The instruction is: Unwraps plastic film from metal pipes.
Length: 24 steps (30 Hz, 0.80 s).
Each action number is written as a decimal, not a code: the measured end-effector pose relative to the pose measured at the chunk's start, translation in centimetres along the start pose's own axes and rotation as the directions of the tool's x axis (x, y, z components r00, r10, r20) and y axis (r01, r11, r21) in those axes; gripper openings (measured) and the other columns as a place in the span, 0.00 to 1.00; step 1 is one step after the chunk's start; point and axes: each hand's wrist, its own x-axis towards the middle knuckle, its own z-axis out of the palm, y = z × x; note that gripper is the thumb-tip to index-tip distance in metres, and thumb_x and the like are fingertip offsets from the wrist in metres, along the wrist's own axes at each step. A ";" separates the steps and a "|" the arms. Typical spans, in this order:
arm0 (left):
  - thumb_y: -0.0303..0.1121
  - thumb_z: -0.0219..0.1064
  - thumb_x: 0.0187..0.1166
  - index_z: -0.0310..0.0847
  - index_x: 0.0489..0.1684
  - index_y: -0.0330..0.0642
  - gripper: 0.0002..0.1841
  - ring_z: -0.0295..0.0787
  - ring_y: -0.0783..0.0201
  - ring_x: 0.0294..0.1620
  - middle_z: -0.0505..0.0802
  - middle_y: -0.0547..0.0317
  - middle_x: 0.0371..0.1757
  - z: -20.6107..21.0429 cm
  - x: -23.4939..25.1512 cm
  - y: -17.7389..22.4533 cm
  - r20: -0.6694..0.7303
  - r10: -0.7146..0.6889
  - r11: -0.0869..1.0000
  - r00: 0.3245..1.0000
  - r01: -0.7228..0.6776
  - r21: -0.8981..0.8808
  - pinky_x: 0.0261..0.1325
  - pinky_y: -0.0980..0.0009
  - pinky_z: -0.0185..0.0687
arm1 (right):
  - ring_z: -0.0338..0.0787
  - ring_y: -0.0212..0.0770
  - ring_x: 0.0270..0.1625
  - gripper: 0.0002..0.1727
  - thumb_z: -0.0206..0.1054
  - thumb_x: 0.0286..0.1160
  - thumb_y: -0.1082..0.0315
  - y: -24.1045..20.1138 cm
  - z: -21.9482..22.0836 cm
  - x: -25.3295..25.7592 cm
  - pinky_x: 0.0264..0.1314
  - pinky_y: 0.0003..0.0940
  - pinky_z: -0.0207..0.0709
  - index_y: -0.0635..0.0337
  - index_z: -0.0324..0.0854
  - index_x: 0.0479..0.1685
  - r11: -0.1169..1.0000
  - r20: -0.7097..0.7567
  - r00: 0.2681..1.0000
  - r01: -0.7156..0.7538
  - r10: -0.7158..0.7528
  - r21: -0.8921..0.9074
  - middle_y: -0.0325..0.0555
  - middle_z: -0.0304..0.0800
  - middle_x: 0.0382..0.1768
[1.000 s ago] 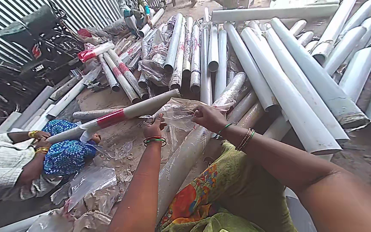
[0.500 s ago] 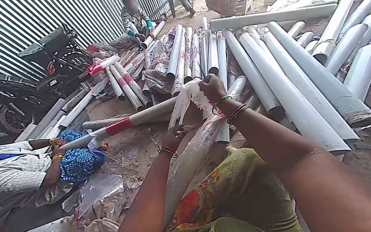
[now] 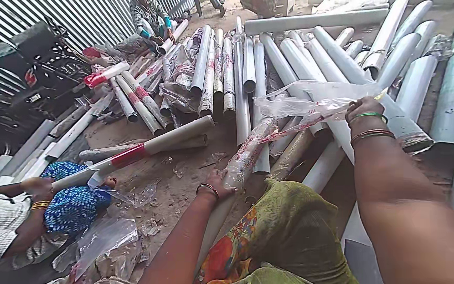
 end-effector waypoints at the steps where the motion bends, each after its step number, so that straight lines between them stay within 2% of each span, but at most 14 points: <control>1: 0.56 0.75 0.74 0.56 0.93 0.49 0.47 0.62 0.46 0.89 0.65 0.43 0.90 0.0 0.0 0.0 0.002 -0.004 1.000 1.000 0.004 0.003 0.88 0.48 0.59 | 0.72 0.29 0.31 0.01 0.54 0.83 0.69 1.1 -1.2 0.1 0.37 0.24 0.70 0.54 0.68 0.46 0.999 -0.024 0.999 -0.025 0.026 0.032 0.38 0.68 0.37; 3: 0.56 0.75 0.74 0.56 0.93 0.49 0.47 0.62 0.45 0.89 0.65 0.43 0.90 0.0 0.0 0.0 0.001 -0.004 1.000 1.000 0.004 0.001 0.88 0.47 0.59 | 0.71 0.27 0.25 0.02 0.54 0.83 0.68 3.3 -3.1 0.1 0.30 0.22 0.70 0.51 0.66 0.41 0.997 -0.051 0.997 -0.062 0.065 0.051 0.35 0.69 0.31; 5: 0.56 0.75 0.74 0.57 0.93 0.49 0.47 0.61 0.45 0.90 0.65 0.43 0.90 0.0 0.1 0.0 0.002 -0.002 1.000 1.000 0.002 -0.004 0.88 0.47 0.58 | 0.71 0.25 0.21 0.03 0.56 0.82 0.67 5.2 -4.7 -0.1 0.26 0.21 0.70 0.50 0.68 0.38 0.995 -0.062 0.994 -0.090 0.088 -0.032 0.32 0.71 0.26; 7: 0.56 0.75 0.73 0.57 0.93 0.48 0.47 0.62 0.44 0.89 0.65 0.42 0.90 0.0 0.3 -0.1 0.007 -0.002 1.000 1.000 0.002 -0.011 0.88 0.47 0.59 | 0.70 0.24 0.20 0.04 0.59 0.84 0.64 6.4 -6.5 -0.7 0.24 0.20 0.67 0.52 0.72 0.43 0.976 -0.025 0.992 -0.124 0.122 -0.179 0.32 0.71 0.28; 8: 0.55 0.75 0.73 0.57 0.93 0.48 0.47 0.62 0.44 0.89 0.64 0.42 0.90 0.0 0.4 -0.1 0.010 -0.002 1.000 1.000 0.002 -0.014 0.88 0.47 0.58 | 0.70 0.23 0.20 0.07 0.60 0.85 0.61 6.7 -7.3 -0.9 0.22 0.18 0.66 0.54 0.74 0.49 0.964 -0.019 0.991 -0.133 0.132 -0.228 0.32 0.73 0.29; 10: 0.56 0.76 0.73 0.57 0.92 0.48 0.47 0.62 0.44 0.89 0.64 0.42 0.90 -0.1 0.4 -0.1 0.011 -0.001 1.000 1.000 0.001 -0.015 0.87 0.46 0.58 | 0.69 0.23 0.23 0.18 0.60 0.88 0.54 6.7 -9.0 -1.3 0.27 0.19 0.66 0.59 0.76 0.62 0.942 -0.009 0.992 -0.125 0.128 -0.311 0.35 0.73 0.35; 12: 0.56 0.75 0.73 0.58 0.92 0.49 0.47 0.62 0.44 0.89 0.64 0.43 0.90 0.0 0.3 -0.1 0.006 -0.004 1.000 1.000 0.004 -0.011 0.87 0.46 0.59 | 0.70 0.27 0.27 0.26 0.58 0.89 0.49 6.5 -10.3 -1.4 0.33 0.25 0.68 0.62 0.74 0.69 0.911 0.002 0.995 -0.091 0.100 -0.402 0.39 0.74 0.39; 15: 0.54 0.76 0.74 0.58 0.92 0.48 0.46 0.63 0.44 0.88 0.65 0.41 0.89 0.0 0.2 0.0 -0.003 -0.003 1.000 1.000 0.003 -0.029 0.86 0.45 0.60 | 0.72 0.30 0.29 0.27 0.57 0.90 0.47 6.1 -9.9 -2.7 0.35 0.29 0.72 0.64 0.74 0.68 0.850 0.084 0.995 -0.006 0.059 -0.527 0.43 0.75 0.39; 16: 0.54 0.76 0.74 0.59 0.92 0.47 0.46 0.63 0.44 0.88 0.65 0.41 0.89 0.1 0.2 0.1 -0.003 -0.004 1.000 1.000 0.003 -0.029 0.86 0.45 0.60 | 0.74 0.34 0.31 0.28 0.59 0.90 0.49 5.9 -9.3 -3.6 0.39 0.34 0.73 0.68 0.74 0.68 0.829 0.152 0.987 0.043 0.051 -0.557 0.48 0.77 0.41; 17: 0.54 0.76 0.74 0.59 0.92 0.47 0.46 0.63 0.44 0.88 0.65 0.41 0.89 0.1 0.3 0.1 -0.003 -0.005 1.000 1.000 0.005 -0.030 0.86 0.46 0.60 | 0.74 0.36 0.32 0.27 0.60 0.89 0.51 6.0 -8.5 -4.6 0.40 0.37 0.73 0.69 0.75 0.67 0.794 0.239 0.970 0.112 0.042 -0.597 0.50 0.79 0.41; 19: 0.53 0.76 0.74 0.59 0.91 0.47 0.46 0.64 0.44 0.88 0.66 0.41 0.89 0.1 0.2 0.2 -0.014 -0.002 0.999 1.000 0.002 -0.037 0.86 0.46 0.60 | 0.80 0.47 0.35 0.25 0.64 0.87 0.55 6.3 -6.3 -6.8 0.45 0.50 0.76 0.71 0.77 0.66 0.721 0.426 0.903 0.254 0.063 -0.645 0.61 0.85 0.44; 21: 0.53 0.77 0.73 0.59 0.91 0.47 0.46 0.65 0.44 0.87 0.66 0.41 0.89 0.2 0.3 0.2 -0.026 -0.002 0.999 1.000 0.001 -0.043 0.86 0.46 0.61 | 0.81 0.51 0.37 0.22 0.66 0.86 0.58 6.9 -3.8 -9.4 0.47 0.55 0.75 0.70 0.79 0.62 0.649 0.579 0.807 0.381 0.115 -0.659 0.62 0.86 0.43; 22: 0.53 0.77 0.73 0.59 0.91 0.48 0.46 0.65 0.44 0.87 0.67 0.40 0.88 0.3 0.3 0.2 -0.029 -0.002 0.999 1.000 0.001 -0.045 0.86 0.46 0.61 | 0.82 0.53 0.37 0.20 0.67 0.85 0.58 7.7 -2.6 -10.3 0.48 0.57 0.74 0.69 0.81 0.60 0.621 0.632 0.761 0.425 0.148 -0.658 0.62 0.86 0.42; 24: 0.53 0.77 0.73 0.60 0.91 0.47 0.46 0.65 0.44 0.87 0.67 0.40 0.88 0.4 0.3 0.2 -0.033 -0.001 0.999 0.999 0.000 -0.047 0.86 0.47 0.62 | 0.85 0.57 0.39 0.22 0.68 0.84 0.57 9.9 -0.4 -11.5 0.50 0.59 0.76 0.67 0.81 0.63 0.596 0.669 0.697 0.430 0.258 -0.678 0.65 0.87 0.44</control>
